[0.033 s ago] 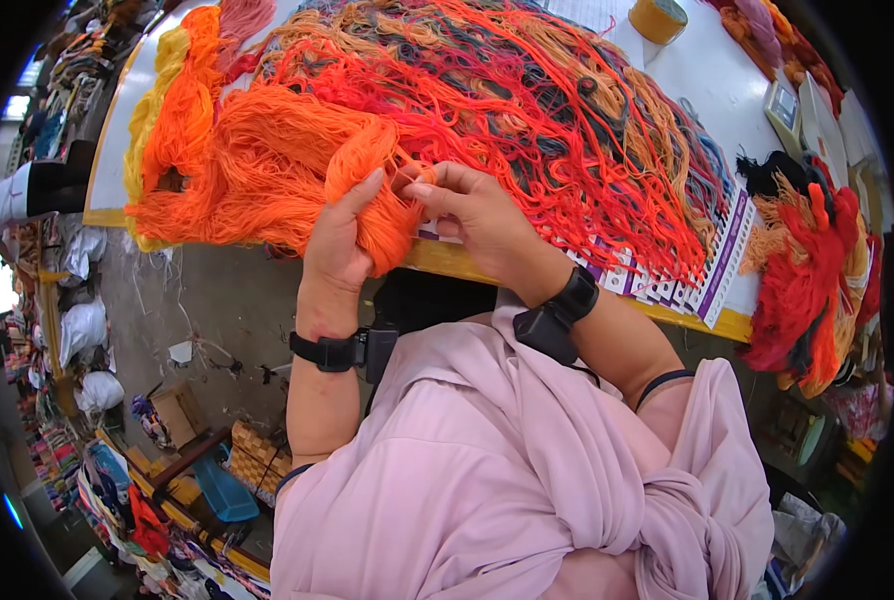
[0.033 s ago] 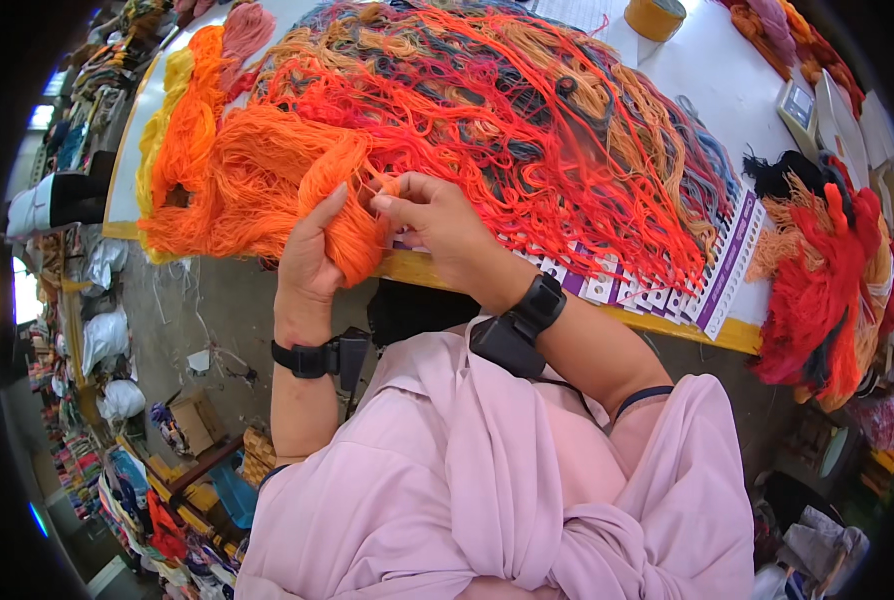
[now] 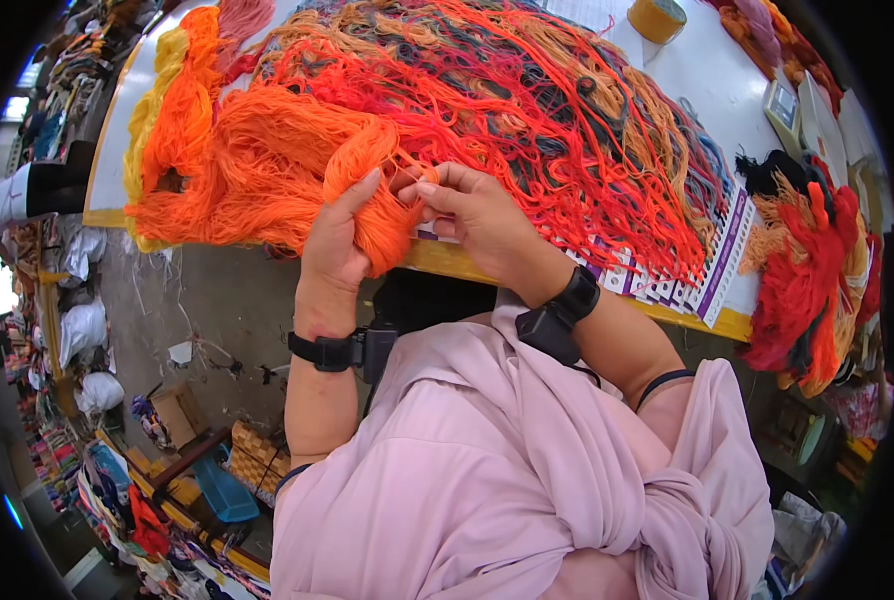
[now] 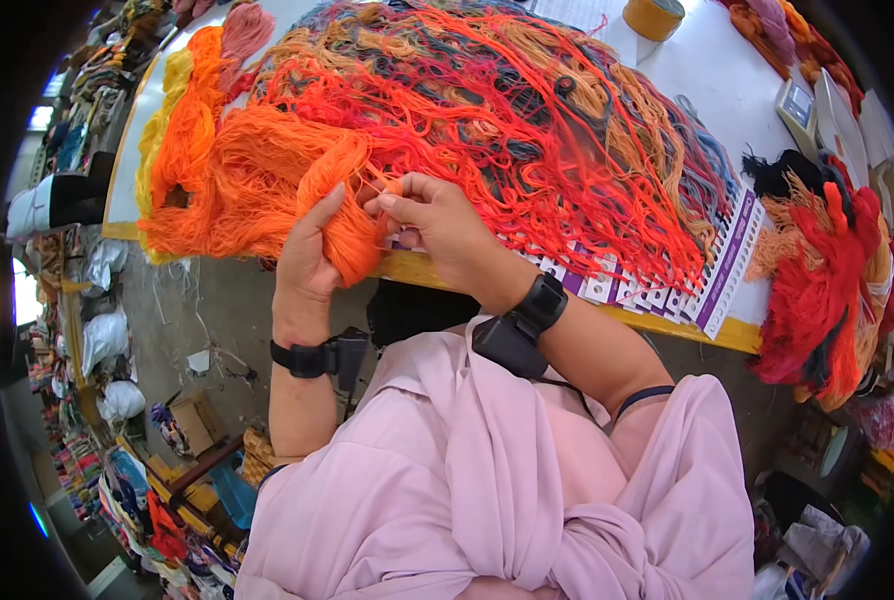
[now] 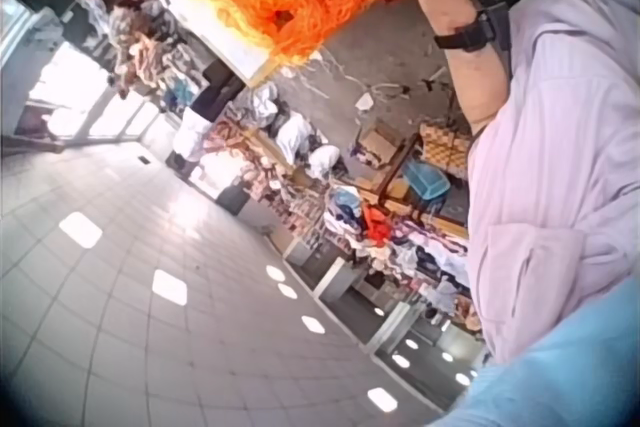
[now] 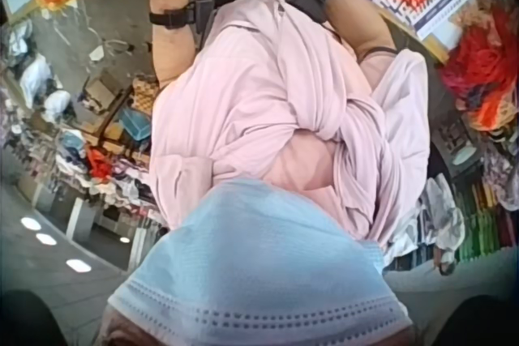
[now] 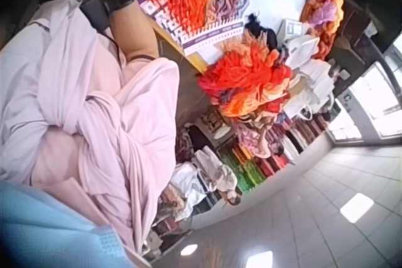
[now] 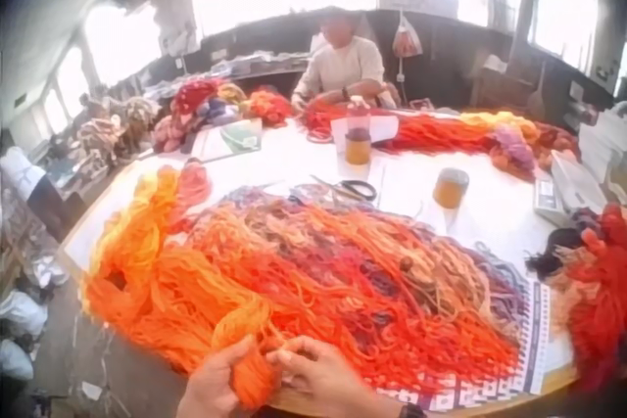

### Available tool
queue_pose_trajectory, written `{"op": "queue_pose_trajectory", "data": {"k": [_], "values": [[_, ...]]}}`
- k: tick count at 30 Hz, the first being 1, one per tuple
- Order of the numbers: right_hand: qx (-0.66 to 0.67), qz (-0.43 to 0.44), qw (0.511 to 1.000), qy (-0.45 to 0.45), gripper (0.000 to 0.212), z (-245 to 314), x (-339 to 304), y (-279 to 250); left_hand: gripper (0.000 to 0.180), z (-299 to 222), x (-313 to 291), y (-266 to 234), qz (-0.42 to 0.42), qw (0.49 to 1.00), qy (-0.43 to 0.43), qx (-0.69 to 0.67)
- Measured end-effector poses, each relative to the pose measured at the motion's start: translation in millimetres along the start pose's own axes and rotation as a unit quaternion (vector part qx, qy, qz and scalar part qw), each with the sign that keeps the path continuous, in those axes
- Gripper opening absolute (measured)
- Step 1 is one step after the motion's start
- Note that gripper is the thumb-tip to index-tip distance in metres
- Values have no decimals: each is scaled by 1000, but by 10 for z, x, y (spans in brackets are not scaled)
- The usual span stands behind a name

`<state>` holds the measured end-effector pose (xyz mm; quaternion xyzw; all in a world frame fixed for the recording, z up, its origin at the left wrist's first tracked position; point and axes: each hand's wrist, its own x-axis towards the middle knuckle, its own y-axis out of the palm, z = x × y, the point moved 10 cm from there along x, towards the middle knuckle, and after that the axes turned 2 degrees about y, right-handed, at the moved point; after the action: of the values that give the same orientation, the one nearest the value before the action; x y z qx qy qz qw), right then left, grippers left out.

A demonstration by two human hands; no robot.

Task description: Sorting and organizing bundles of colorful embroidery thread into a sample card guide.

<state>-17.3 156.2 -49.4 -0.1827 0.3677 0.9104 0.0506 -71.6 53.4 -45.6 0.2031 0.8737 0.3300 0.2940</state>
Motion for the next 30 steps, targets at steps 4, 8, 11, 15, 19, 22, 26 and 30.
{"op": "queue_pose_trajectory", "data": {"k": [4,8,11,15,19,22,26,30], "values": [[31,21,999,19,9,13,-58,-6,33,-37,-44,6,-13,999,-45,16],[-377,39,925,-32,13,219,-109,-85,28,-131,-172,39,95,965,-148,195],[-571,43,816,-81,18,581,-303,-107,23,-864,-220,-157,94,993,6,70],[-175,-8,961,-215,19,1163,-642,-435,19,-2058,-60,-402,18,975,187,-122],[235,29,936,-261,8,1809,-988,-826,17,-3893,-171,-2216,-44,946,311,75],[163,-27,931,-325,14,2765,-1985,-2465,20,-4846,-603,-2324,-206,797,495,278],[-61,-426,736,-523,6,3219,-3456,-2919,18,-4547,-584,-1279,-191,785,504,307],[-454,-392,694,-400,17,2594,-2245,-1789,6,-2530,151,-245,79,975,122,167]]}}
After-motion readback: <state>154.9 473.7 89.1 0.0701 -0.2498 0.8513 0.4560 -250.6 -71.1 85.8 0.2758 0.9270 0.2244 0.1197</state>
